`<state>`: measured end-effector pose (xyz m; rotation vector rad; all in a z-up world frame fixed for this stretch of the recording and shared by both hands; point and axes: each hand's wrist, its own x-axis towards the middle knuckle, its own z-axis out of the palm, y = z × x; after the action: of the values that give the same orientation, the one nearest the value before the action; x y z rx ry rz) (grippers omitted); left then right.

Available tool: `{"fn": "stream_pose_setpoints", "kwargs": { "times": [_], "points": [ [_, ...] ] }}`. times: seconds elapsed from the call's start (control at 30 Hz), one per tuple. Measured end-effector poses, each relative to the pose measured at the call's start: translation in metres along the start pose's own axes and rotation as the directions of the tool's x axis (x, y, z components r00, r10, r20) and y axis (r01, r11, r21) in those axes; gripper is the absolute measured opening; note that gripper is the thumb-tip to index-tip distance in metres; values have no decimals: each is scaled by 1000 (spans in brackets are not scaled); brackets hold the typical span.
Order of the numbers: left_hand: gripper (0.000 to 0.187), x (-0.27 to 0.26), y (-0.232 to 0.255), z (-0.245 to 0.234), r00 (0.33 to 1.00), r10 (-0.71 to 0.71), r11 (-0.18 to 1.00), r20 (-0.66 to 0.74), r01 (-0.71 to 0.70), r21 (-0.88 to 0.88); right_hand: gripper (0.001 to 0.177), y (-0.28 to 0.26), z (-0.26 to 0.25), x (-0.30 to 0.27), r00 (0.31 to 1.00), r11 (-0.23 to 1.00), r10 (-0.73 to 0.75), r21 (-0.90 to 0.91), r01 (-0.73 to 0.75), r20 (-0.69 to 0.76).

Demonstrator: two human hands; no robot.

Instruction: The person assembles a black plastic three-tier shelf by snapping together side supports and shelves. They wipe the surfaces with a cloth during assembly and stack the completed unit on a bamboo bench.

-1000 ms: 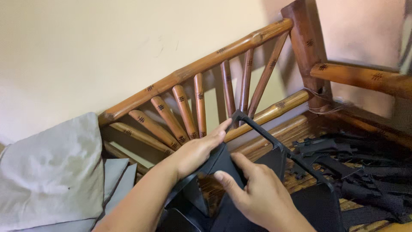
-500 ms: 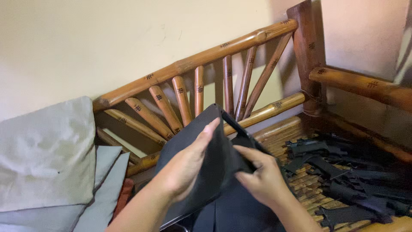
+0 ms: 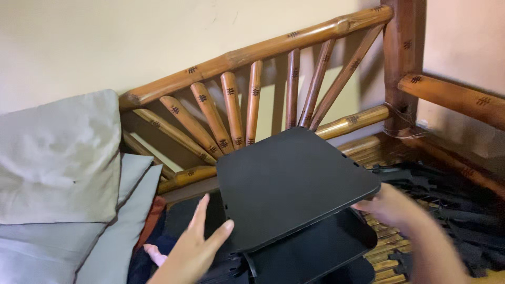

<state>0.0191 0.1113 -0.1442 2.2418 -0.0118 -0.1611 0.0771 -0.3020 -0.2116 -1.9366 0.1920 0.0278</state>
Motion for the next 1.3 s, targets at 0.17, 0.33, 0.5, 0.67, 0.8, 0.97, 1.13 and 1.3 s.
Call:
{"fn": "stream_pose_setpoints", "kwargs": {
  "times": [0.17,0.33,0.5,0.67,0.8,0.97,1.13,1.3],
  "points": [
    [91,-10,-4,38,983,186,874,3,-164,-458,51,-23,-69,-38,970,952,186,273,-139,-154],
    [88,-17,25,53,969,242,847,-42,-232,-479,53,-50,-59,-61,994,944,67,329,-36,-85],
    [82,-15,42,44,945,315,860,-88,-324,-394,56,-73,-18,-59,982,948,56,318,4,-180],
    [75,3,48,31,973,218,829,-73,-224,-513,63,-85,7,-46,981,947,-5,315,67,-193],
    [79,10,60,22,995,79,873,-64,-100,-477,63,-88,17,-37,978,930,-30,352,103,-207],
    [80,16,65,19,993,-115,849,31,114,-515,64,-83,17,-31,981,917,1,392,78,-196],
    [82,21,58,23,992,-110,757,57,121,-642,64,-85,13,-33,994,913,16,407,28,-104],
    [91,12,18,48,996,90,685,-15,-72,-725,63,-80,-26,-59,996,977,86,198,-83,-7]
  ]
}}
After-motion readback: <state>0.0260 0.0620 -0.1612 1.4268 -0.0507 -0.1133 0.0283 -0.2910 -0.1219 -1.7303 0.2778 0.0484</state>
